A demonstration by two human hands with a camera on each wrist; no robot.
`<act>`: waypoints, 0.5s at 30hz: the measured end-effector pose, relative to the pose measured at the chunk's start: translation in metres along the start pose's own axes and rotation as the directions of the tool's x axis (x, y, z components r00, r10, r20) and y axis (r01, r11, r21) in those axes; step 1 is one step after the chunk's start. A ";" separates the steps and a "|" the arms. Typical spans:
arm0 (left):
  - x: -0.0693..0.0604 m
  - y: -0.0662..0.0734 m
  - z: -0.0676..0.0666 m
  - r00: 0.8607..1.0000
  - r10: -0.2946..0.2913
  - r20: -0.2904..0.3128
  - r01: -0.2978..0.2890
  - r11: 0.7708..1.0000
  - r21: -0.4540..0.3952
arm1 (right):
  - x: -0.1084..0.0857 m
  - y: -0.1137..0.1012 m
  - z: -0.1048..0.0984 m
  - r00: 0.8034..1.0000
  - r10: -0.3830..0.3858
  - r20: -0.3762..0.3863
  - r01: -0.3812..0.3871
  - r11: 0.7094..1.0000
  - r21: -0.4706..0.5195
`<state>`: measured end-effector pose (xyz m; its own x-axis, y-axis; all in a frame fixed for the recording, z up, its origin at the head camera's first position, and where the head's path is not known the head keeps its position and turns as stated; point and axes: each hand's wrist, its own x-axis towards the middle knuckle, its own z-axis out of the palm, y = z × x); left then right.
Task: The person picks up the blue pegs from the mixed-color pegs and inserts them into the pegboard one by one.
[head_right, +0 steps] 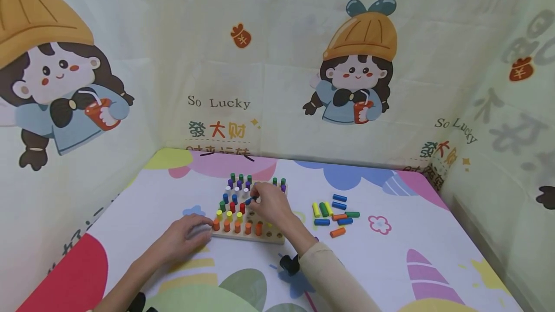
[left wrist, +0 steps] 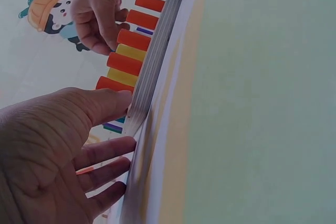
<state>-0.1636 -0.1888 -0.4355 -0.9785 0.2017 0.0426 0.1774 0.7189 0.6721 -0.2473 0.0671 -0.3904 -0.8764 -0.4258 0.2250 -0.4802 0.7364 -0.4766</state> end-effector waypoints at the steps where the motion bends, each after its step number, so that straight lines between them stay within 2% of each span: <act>1: 0.000 0.000 -0.001 1.000 -0.003 0.005 0.003 1.000 -0.002 | 0.001 0.000 0.000 1.000 0.001 0.006 -0.001 1.000 -0.002; 7: 0.000 -0.001 -0.003 1.000 0.001 0.017 -0.001 1.000 -0.013 | 0.008 -0.004 0.001 0.999 0.012 0.042 -0.012 1.000 0.004; 15: 0.002 -0.003 -0.002 1.000 0.025 0.004 -0.025 1.000 -0.015 | 0.013 -0.010 0.000 0.998 -0.014 0.066 0.016 0.999 -0.032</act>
<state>-0.1660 -0.1922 -0.4359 -0.9732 0.2227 0.0566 0.2007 0.7035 0.6817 -0.2540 0.0545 -0.3828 -0.8650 -0.4702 0.1750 -0.4955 0.7458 -0.4453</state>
